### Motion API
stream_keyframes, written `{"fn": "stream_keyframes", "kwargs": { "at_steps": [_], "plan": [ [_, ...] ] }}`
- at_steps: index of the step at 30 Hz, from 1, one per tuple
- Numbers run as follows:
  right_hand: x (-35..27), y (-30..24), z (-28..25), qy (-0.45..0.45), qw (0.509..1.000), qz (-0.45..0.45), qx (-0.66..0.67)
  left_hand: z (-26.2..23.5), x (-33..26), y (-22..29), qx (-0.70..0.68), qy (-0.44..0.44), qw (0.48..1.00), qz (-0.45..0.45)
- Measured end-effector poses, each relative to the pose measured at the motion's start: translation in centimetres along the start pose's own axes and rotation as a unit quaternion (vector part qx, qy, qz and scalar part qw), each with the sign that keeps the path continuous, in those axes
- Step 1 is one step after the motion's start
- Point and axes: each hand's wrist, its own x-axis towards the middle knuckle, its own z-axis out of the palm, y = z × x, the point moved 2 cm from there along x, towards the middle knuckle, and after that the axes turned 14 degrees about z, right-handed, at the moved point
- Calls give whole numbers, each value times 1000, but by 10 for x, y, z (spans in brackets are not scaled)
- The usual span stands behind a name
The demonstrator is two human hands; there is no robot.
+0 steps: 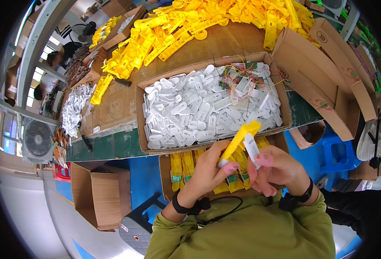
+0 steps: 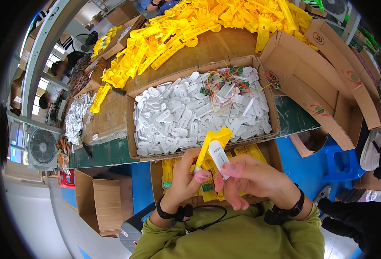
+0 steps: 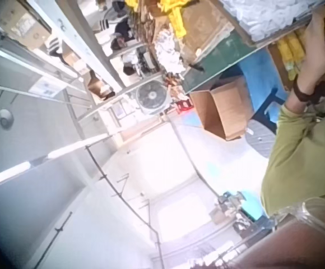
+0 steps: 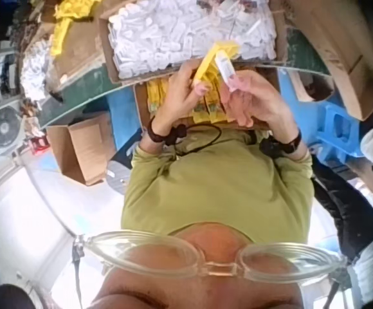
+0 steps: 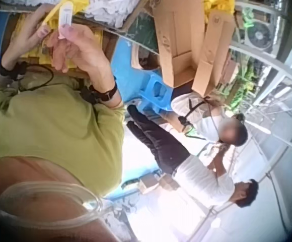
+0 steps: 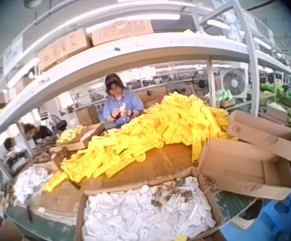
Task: Assemble internal circuit boards and wiring into yellow plastic fixture housings on a factory assembly line.
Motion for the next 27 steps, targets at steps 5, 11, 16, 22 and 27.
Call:
{"fn": "stream_keyframes", "kwargs": {
  "at_steps": [5,11,16,22,27],
  "plan": [
    [-5,3,-2,-24,978,-119,168,-4,-4,-1,102,7,993,65],
    [-14,14,-16,125,992,-11,4,-6,-13,12,177,-92,979,46],
    [-10,31,-9,348,919,-56,-178,-4,-21,21,129,-156,979,18],
    [-12,39,9,219,917,-128,-309,-12,-41,24,-73,-254,962,-63],
    [-3,44,15,173,951,-100,-237,-15,-54,21,-82,-235,966,-67]
  ]
}}
